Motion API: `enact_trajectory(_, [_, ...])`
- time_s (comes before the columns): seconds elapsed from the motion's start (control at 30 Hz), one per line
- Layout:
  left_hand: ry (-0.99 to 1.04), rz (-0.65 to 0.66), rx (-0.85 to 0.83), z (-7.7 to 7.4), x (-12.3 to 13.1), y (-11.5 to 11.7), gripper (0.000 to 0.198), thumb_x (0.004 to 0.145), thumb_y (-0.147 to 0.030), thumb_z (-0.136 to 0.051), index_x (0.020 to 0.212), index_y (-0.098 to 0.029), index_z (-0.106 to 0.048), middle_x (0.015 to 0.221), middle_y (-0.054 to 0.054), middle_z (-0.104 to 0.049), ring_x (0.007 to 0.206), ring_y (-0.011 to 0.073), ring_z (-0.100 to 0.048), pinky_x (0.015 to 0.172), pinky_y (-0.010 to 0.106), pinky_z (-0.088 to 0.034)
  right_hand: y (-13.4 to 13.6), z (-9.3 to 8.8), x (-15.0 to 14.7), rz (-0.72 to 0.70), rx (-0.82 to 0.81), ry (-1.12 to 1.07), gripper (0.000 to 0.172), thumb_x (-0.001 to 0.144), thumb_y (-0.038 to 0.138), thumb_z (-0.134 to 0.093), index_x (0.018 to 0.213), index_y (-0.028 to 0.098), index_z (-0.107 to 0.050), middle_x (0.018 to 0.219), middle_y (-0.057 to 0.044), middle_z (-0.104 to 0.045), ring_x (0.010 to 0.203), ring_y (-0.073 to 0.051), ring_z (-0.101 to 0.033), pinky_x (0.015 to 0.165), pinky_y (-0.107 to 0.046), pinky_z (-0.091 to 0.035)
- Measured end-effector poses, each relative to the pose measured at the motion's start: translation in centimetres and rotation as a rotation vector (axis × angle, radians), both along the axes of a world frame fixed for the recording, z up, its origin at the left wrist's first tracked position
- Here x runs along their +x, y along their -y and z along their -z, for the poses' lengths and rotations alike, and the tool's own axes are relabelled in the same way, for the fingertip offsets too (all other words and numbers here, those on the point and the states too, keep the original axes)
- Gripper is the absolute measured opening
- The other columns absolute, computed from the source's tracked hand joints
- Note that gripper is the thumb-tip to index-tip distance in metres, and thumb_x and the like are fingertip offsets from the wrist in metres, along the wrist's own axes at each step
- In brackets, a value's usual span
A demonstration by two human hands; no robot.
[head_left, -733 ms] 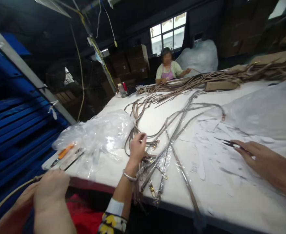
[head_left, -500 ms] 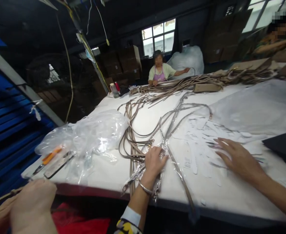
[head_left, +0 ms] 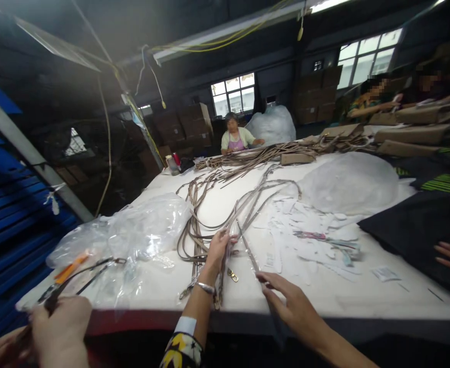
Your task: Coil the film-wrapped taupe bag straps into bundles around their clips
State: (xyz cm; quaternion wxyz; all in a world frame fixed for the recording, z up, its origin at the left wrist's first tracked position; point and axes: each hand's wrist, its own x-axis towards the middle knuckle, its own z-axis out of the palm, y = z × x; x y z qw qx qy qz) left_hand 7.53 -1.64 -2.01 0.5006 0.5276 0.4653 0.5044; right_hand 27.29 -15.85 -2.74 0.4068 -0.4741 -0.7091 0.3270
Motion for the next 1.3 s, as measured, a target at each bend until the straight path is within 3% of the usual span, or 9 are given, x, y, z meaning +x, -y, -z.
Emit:
enact_trajectory(0.13, [0.179,0.136,-0.057,-5.3,3.4,1.7,0.019,0.091,-0.028,-0.057,0.1,-0.013,-0.063,0.116,0.015,-0.068,0.097,0.0176,-0.069,0.088,0.029,-0.052,-1.9,-1.7,-1.2,0.046,-0.226,-0.308,0.049,0.09,0.055,-0.052,0.122,0.02,-0.064,0.131,-0.01,-0.062,0.125,-0.029,-0.053,0.108,-0.047,-0.039])
enact_trajectory(0.3, [0.62,0.225,-0.127,-9.5,7.5,4.5,0.014,0.091,-0.011,-0.055,0.099,-0.01,-0.067,0.121,0.013,-0.066,0.11,0.0181,-0.064,0.101,0.03,-0.047,-1.6,-3.1,0.2,-0.178,-0.496,-0.813,0.048,0.093,0.053,-0.05,0.12,0.016,-0.062,0.114,-0.013,-0.071,0.112,-0.025,-0.062,0.108,-0.044,-0.037])
enact_trajectory(0.47, [0.656,0.097,-0.107,-9.6,9.3,5.6,0.016,0.092,-0.007,-0.052,0.099,-0.01,-0.067,0.121,0.012,-0.066,0.116,0.0179,-0.061,0.105,0.03,-0.044,0.7,-3.5,3.4,-0.292,-0.746,-1.038,0.035,0.093,0.043,-0.055,0.112,0.015,-0.065,0.109,-0.013,-0.071,0.093,-0.021,-0.069,0.096,-0.039,-0.049])
enact_trajectory(0.63, [0.638,0.083,-0.092,-8.9,11.4,6.3,0.019,0.094,-0.008,-0.049,0.101,-0.011,-0.066,0.126,0.011,-0.063,0.115,0.016,-0.061,0.102,0.027,-0.046,2.1,-3.1,5.9,-0.31,-0.808,-1.052,0.027,0.089,0.036,-0.065,0.103,0.013,-0.068,0.101,-0.01,-0.071,0.086,-0.016,-0.068,0.086,-0.03,-0.053])
enact_trajectory(0.8, [0.696,0.079,-0.173,-8.8,13.5,8.1,0.019,0.095,-0.009,-0.048,0.097,-0.012,-0.067,0.107,0.007,-0.07,0.087,0.0087,-0.069,0.087,0.021,-0.053,3.4,-1.9,7.8,-0.285,-0.772,-0.984,0.021,0.08,0.031,-0.076,0.087,0.014,-0.065,0.081,0.0,-0.065,0.073,-0.009,-0.063,0.079,-0.022,-0.052])
enact_trajectory(0.97, [0.729,0.061,-0.357,-10.3,14.0,8.3,0.028,0.098,-0.029,-0.049,0.088,-0.01,-0.065,0.072,0.002,-0.065,0.052,0.0031,-0.059,0.059,0.012,-0.051,4.6,0.1,9.7,-0.314,-0.598,-0.733,0.034,0.081,0.045,-0.071,0.091,0.015,-0.059,0.087,-0.004,-0.068,0.069,-0.013,-0.065,0.063,-0.025,-0.051])
enact_trajectory(1.07, [0.716,0.066,-0.29,-13.6,13.3,6.6,0.028,0.099,-0.028,-0.045,0.093,-0.009,-0.066,0.066,0.0,-0.062,0.05,0.0028,-0.058,0.055,0.01,-0.05,5.4,1.4,10.8,-0.375,-0.569,-0.642,0.038,0.082,0.051,-0.067,0.091,0.015,-0.06,0.088,-0.006,-0.069,0.067,-0.015,-0.065,0.059,-0.026,-0.049])
enact_trajectory(1.17, [0.665,-0.019,-0.076,-19.4,12.2,5.2,0.029,0.101,-0.025,-0.04,0.094,-0.012,-0.065,0.068,0.0,-0.064,0.053,0.0032,-0.059,0.056,0.01,-0.051,6.4,2.4,11.7,-0.348,-0.556,-0.633,0.044,0.079,0.057,-0.068,0.088,0.015,-0.063,0.078,-0.003,-0.066,0.064,-0.015,-0.064,0.059,-0.027,-0.048])
enact_trajectory(1.3, [0.698,0.029,0.286,-27.9,11.3,8.6,0.035,0.103,-0.032,-0.034,0.103,-0.013,-0.064,0.073,0.0,-0.067,0.058,0.0031,-0.061,0.06,0.011,-0.051,7.6,3.2,12.6,-0.294,-0.519,-0.658,0.048,0.078,0.062,-0.065,0.083,0.015,-0.065,0.068,-0.001,-0.062,0.06,-0.015,-0.06,0.06,-0.028,-0.046])
